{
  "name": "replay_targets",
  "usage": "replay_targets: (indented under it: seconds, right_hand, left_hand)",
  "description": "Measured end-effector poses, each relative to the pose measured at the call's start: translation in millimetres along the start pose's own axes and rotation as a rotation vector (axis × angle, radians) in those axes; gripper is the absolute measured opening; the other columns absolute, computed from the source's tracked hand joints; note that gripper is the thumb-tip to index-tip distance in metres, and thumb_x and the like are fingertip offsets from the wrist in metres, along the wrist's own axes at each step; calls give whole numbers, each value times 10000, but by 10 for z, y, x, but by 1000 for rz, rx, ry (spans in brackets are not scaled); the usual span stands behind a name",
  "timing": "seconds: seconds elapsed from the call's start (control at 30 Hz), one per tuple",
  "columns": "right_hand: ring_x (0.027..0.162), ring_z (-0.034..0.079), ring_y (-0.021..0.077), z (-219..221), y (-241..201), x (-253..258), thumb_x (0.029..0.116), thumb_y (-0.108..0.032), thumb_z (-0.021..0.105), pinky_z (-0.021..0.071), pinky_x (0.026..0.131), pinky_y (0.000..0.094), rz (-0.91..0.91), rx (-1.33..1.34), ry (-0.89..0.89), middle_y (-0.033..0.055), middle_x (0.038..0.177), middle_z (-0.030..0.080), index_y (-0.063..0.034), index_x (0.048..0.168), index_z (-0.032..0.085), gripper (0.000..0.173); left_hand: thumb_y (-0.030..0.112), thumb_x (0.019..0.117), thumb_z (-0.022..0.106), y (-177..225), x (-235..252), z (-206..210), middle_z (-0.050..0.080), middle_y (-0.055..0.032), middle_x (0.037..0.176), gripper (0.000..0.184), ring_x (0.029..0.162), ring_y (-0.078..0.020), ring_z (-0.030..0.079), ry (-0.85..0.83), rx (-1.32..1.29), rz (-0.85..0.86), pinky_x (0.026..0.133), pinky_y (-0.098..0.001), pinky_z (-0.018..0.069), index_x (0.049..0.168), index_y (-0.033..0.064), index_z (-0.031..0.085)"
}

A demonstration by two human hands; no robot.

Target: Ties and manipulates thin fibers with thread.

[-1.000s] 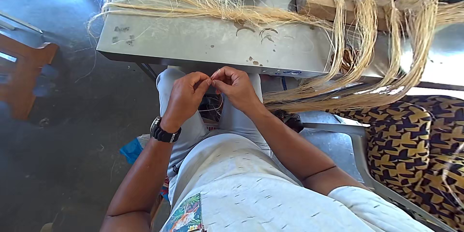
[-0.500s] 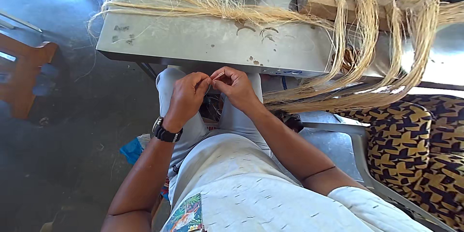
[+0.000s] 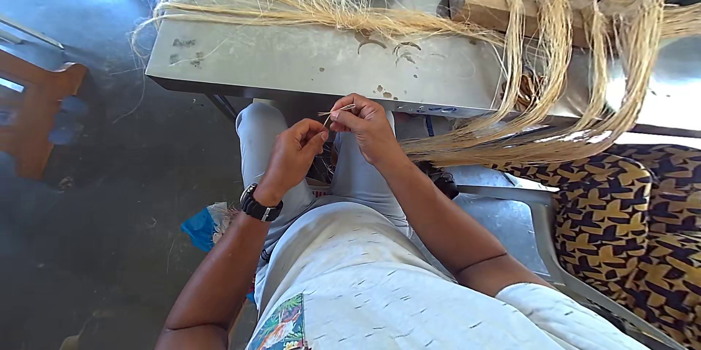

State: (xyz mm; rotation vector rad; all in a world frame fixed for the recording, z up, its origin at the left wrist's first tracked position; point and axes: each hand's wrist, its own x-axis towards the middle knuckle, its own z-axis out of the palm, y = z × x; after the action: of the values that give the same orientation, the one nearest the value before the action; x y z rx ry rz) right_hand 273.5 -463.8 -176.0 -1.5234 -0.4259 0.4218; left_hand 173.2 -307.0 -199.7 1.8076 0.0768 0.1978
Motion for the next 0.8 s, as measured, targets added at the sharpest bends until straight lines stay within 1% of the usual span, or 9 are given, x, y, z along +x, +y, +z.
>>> replay_targets:
  seconds: [0.03,0.07,0.23,0.37,0.4,0.47,0.53,0.67,0.8]
  right_hand:
    - [704,636,94,-8,-7,0,995,-46,620,569,687,239,11,14,-3,42,842,659,-48,1014,667,50]
    - [700,634,92,-15,-9,1,999,-48,615,569,685,239,17,20,-1,41,839,657,-47,1015,667,54]
    - [714,638,97,-39,-15,-7,996,-36,605,563,696,237,18,10,9,47,849,668,-43,1007,670,66]
    - [729,650,114,-51,12,-9,983,-26,610,576,705,259,-48,-38,-1,52,845,666,-43,997,664,59]
    - [725,647,113,-56,21,-10,979,-26,613,576,697,259,-73,-65,-4,49,842,662,-47,998,664,58]
    - [685,622,109,-62,31,-6,959,-32,619,542,622,243,-139,-143,5,43,837,657,-58,982,671,62]
    - [694,610,99,-63,25,-1,938,-48,630,527,597,238,-203,-240,18,34,887,650,-71,963,683,63]
    - [812,635,96,-61,23,15,912,-53,641,567,714,252,-362,-366,5,43,937,637,-49,942,693,61]
    - [846,643,99,-61,-21,38,898,-31,647,575,740,250,-445,-444,-12,60,949,640,-31,926,691,52]
  left_hand:
    - [187,1059,570,-6,-8,15,633,-28,739,166,541,-113,552,8,1,3,465,-238,456,1082,81,696]
    - [189,1064,559,-4,-14,23,615,-22,710,185,531,-108,532,13,3,9,464,-234,440,1074,82,709]
    - [166,1070,540,43,-28,8,595,-15,687,210,528,-94,525,19,-4,49,475,-219,449,1068,67,725]
    - [167,1067,549,52,-32,-3,608,-13,691,204,544,-97,548,2,0,75,490,-223,471,1062,68,728]
    - [168,1068,548,53,-34,-4,610,-11,690,204,548,-96,556,-4,0,78,494,-224,480,1065,70,727]
    - [165,1070,543,61,-36,-7,609,-11,688,206,550,-95,563,-18,-3,88,498,-221,490,1078,68,725]
    - [156,1072,535,76,-39,-8,603,-13,681,209,547,-96,566,-28,-4,113,501,-224,499,1081,57,719]
    - [148,1071,531,82,-32,-27,611,-13,699,205,543,-89,568,-34,9,208,500,-229,511,1070,45,709]
    - [129,1066,532,78,-26,-56,604,-14,708,197,533,-86,534,-38,9,246,486,-228,479,1071,36,706]
